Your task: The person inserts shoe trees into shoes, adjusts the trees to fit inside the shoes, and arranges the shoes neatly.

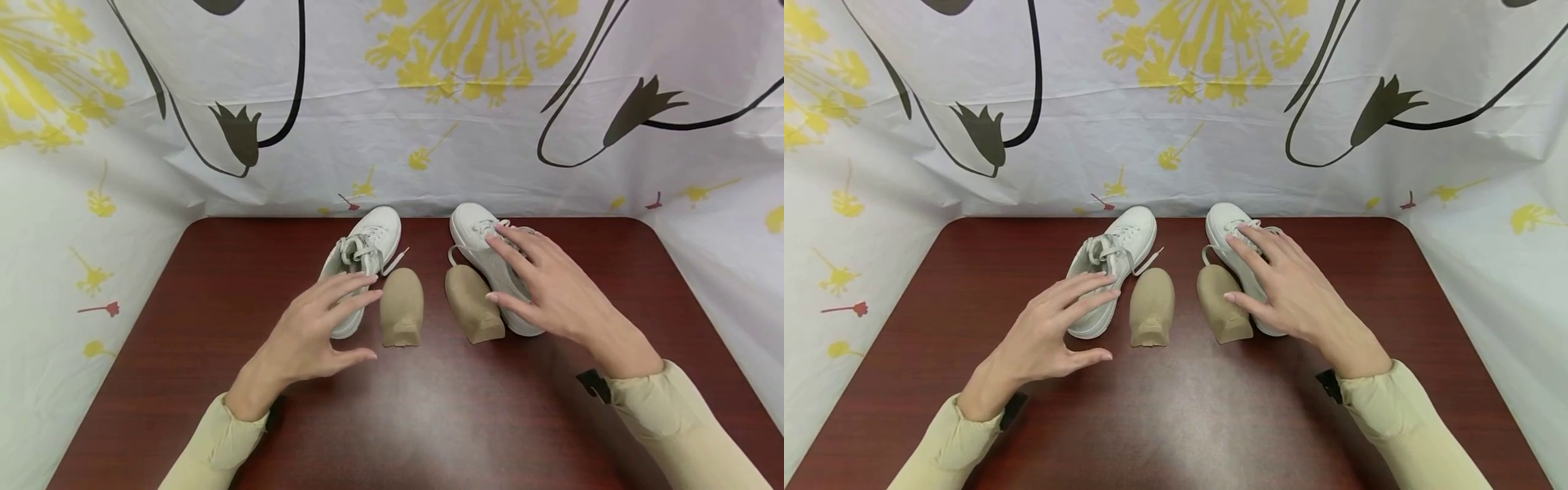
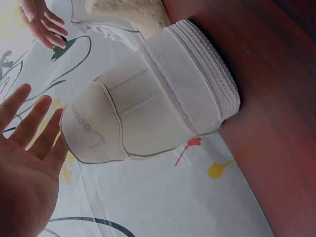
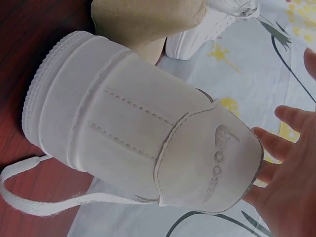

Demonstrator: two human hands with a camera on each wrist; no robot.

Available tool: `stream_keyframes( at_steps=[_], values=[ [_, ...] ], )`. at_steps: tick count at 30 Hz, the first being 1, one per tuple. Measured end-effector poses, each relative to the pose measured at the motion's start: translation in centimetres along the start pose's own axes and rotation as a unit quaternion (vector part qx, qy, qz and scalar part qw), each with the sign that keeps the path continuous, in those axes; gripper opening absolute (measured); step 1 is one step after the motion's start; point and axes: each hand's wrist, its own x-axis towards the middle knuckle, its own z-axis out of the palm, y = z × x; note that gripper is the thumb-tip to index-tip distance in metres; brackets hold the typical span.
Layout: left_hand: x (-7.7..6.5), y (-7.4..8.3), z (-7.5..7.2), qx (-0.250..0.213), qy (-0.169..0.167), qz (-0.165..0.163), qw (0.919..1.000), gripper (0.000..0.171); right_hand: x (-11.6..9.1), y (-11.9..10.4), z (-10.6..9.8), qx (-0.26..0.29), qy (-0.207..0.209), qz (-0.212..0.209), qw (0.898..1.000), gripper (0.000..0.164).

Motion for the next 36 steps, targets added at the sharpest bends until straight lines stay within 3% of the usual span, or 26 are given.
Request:
stream_keyframes(
  at_steps=[14, 27, 36],
  values=[
    [0.1, 1.4, 2.1, -0.024, -0.042, 0.043, 0.9979, 0.046, 0.8, -0.4, 0.9, -0.017, 0.005, 0.020, 1.000, 0.067],
    [0.5, 1.9, 3.2, -0.015, -0.061, 0.046, 0.9970, 0.045, 1.4, -0.4, 1.2, -0.017, 0.010, 0.006, 1.000, 0.067],
    [0.3, 2.1, 4.2, -0.017, -0.089, 0.026, 0.9955, 0.048, 2.2, -0.8, 2.0, -0.008, 0.010, -0.002, 1.000, 0.067]
  ],
)
